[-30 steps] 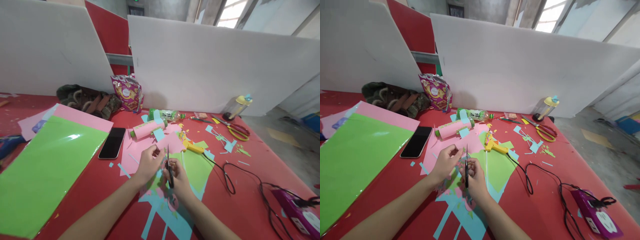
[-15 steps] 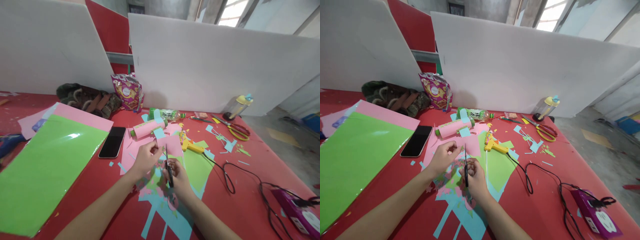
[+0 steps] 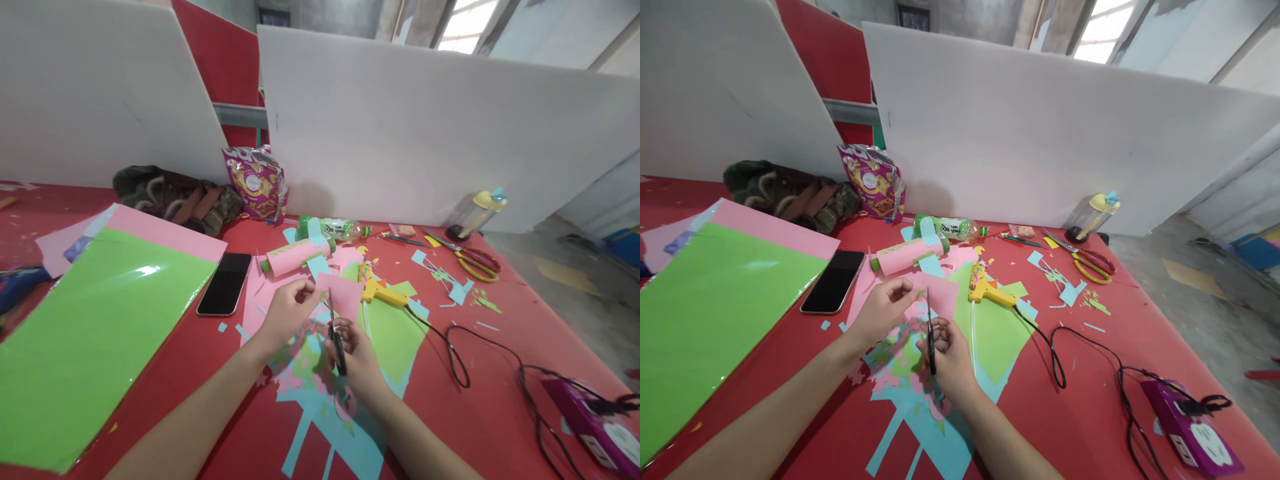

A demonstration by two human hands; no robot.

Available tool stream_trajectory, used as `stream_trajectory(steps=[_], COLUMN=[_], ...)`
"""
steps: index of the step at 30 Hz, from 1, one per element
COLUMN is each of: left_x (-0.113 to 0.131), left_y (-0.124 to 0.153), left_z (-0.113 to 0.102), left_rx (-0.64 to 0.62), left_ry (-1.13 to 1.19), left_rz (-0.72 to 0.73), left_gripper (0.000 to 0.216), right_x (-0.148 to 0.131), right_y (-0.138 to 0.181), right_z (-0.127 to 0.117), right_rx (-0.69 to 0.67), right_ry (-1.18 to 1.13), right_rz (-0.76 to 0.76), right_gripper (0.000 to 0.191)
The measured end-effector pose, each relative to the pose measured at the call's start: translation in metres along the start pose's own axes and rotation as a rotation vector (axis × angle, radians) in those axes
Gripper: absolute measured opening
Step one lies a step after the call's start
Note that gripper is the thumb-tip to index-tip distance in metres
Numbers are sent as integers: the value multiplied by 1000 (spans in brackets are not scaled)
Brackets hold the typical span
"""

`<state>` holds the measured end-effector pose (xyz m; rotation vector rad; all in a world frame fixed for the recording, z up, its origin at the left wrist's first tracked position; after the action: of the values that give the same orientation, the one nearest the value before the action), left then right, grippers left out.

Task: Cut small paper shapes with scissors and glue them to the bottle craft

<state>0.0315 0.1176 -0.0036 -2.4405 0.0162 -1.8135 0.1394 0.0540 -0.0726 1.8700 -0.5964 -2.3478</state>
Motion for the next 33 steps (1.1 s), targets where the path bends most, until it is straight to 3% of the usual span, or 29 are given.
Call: stream_trajectory(steps=[12,22,33], left_x=[1,-3,2], left_y=[-2,-5,-7], left_z=[-5,-8,-16], left_rx=[20,4,53], left_ry=[37,43,37], left_rz=[-19,4,3], left_gripper=[18,20,19], right_x=[0,2,1], right_y=[0,-1,12], right_z=[-1,3,24], right_rx=[-18,-45,-289], right_ry=[45,9,-137], right_rz=[-27,-42,30], right_gripper=[30,36,49])
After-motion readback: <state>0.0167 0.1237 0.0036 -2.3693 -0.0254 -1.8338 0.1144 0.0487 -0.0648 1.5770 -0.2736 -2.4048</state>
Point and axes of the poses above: each hand's wrist, its own y-axis away from the middle knuckle, its own z-axis out of the palm, x = y × z, the point moved 10 cm from there along -y, towards the middle knuckle, and after that the axes turned 11 degrees about x, right-handed, at the moved point
